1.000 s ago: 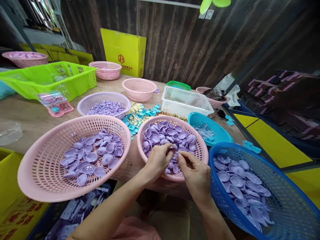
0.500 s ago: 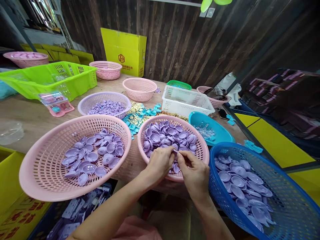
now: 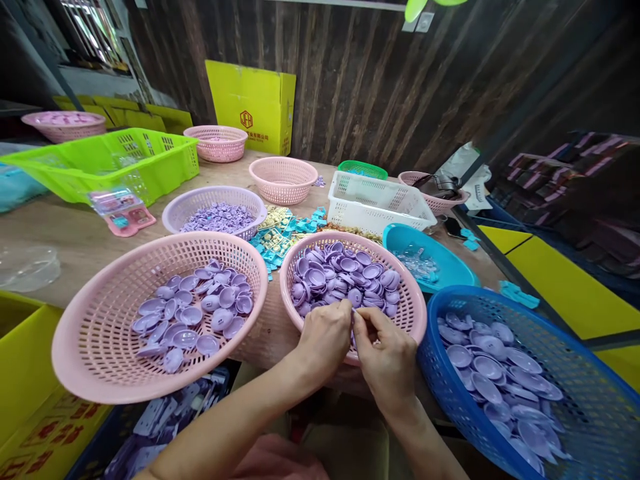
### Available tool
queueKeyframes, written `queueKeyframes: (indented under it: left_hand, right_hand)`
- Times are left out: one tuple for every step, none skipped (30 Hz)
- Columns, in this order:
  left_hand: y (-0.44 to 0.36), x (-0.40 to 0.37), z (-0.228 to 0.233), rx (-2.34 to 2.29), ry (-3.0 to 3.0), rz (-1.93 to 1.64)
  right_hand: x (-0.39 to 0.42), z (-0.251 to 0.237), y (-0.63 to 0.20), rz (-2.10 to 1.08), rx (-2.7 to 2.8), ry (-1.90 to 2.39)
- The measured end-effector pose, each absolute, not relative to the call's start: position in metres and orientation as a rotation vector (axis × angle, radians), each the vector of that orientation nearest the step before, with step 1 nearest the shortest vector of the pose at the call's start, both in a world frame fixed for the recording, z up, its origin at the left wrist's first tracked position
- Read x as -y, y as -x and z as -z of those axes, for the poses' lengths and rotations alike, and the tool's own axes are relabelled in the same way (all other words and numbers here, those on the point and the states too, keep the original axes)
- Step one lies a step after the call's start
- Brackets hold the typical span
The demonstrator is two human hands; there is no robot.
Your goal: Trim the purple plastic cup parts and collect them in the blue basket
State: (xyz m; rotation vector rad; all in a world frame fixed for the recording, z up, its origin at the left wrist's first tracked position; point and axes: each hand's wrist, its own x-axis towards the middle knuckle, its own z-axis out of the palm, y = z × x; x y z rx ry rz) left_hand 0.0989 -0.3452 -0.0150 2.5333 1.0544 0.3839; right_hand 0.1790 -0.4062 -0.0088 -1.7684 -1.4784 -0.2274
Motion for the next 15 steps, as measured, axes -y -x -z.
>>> queueKeyframes:
  left_hand:
    - [-0.097, 0.346, 0.015, -1.053, -2.533, -0.384]
    - [-0.094, 0.346, 0.014, -1.048, -2.529, -0.392]
    - [-0.089, 0.345, 0.012, -1.054, -2.518, -0.404]
    - [-0.082, 0.343, 0.009, -1.083, -2.500, -0.422]
    - [-0.072, 0.339, 0.005, -1.149, -2.479, -0.442]
    - [-0.060, 0.334, 0.000, -1.251, -2.455, -0.460]
    - [-0.046, 0.328, -0.004, -1.390, -2.429, -0.476]
    - [-0.030, 0.320, -0.008, -1.552, -2.403, -0.482]
    - [-0.015, 0.313, -0.011, -1.702, -2.388, -0.479]
    - [0.000, 0.307, -0.012, -1.824, -2.389, -0.471]
    - [0.012, 0.301, -0.012, -1.925, -2.401, -0.452]
    - [0.022, 0.297, -0.011, -2.013, -2.423, -0.428]
    - [0.027, 0.295, -0.008, -2.079, -2.450, -0.404]
    - [0.029, 0.295, -0.005, -2.119, -2.481, -0.391]
    - [0.027, 0.297, -0.002, -2.124, -2.516, -0.400]
  right_hand:
    - [0.406, 0.008, -0.178, 0.192, 1.477, 1.761]
    - [0.406, 0.006, -0.178, 0.119, 1.484, 1.747]
    - [0.405, 0.004, -0.180, 0.007, 1.500, 1.728]
    - [0.404, 0.002, -0.184, -0.124, 1.521, 1.707]
    - [0.402, 0.000, -0.190, -0.243, 1.537, 1.693]
    - [0.400, -0.001, -0.197, -0.326, 1.546, 1.695]
    - [0.398, -0.001, -0.206, -0.358, 1.549, 1.720]
    - [0.395, 0.000, -0.216, -0.343, 1.552, 1.771]
    - [0.392, 0.002, -0.226, -0.307, 1.567, 1.844]
    - [0.389, 0.005, -0.235, -0.273, 1.601, 1.930]
    - [0.386, 0.008, -0.241, -0.260, 1.657, 2.016]
    - [0.383, 0.012, -0.246, -0.269, 1.735, 2.092]
    - [0.380, 0.015, -0.247, -0.290, 1.823, 2.151]
    - [0.378, 0.018, -0.246, -0.318, 1.921, 2.188]
    - [0.375, 0.019, -0.243, -0.346, 2.018, 2.204]
